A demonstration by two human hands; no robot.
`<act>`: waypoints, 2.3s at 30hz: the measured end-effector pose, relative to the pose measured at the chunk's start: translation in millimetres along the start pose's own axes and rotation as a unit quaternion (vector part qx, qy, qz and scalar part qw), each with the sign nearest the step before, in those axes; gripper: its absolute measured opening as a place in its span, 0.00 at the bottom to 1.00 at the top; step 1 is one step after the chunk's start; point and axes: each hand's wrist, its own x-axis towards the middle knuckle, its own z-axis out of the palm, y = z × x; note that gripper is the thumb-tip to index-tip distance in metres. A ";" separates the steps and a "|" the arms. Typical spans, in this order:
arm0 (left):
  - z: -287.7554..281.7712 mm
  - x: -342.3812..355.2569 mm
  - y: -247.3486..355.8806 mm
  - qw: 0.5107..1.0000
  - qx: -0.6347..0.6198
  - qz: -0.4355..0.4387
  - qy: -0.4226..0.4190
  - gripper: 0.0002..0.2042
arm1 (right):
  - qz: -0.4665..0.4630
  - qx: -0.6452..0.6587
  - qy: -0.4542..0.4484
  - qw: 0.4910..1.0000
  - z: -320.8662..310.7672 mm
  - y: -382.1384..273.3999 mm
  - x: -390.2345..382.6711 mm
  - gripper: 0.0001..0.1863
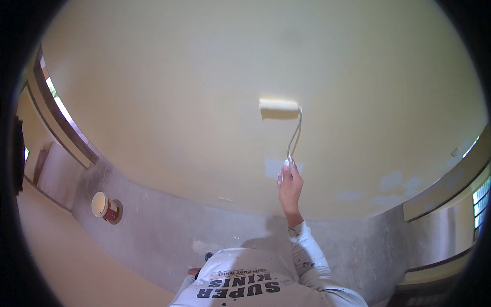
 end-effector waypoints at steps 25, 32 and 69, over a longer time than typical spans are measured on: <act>-11.0 -11.8 -13.0 0.988 0.152 0.029 -0.013 0.19 | -0.152 0.053 0.029 0.986 27.5 -163.1 95.2 0.24; -11.3 11.1 1.5 0.998 0.038 0.054 0.009 0.17 | -0.123 0.034 0.055 0.990 10.2 -125.0 67.8 0.24; -11.7 -2.7 -100.8 0.988 0.132 0.004 0.077 0.12 | -0.129 -0.013 0.072 0.989 42.3 -110.8 45.2 0.23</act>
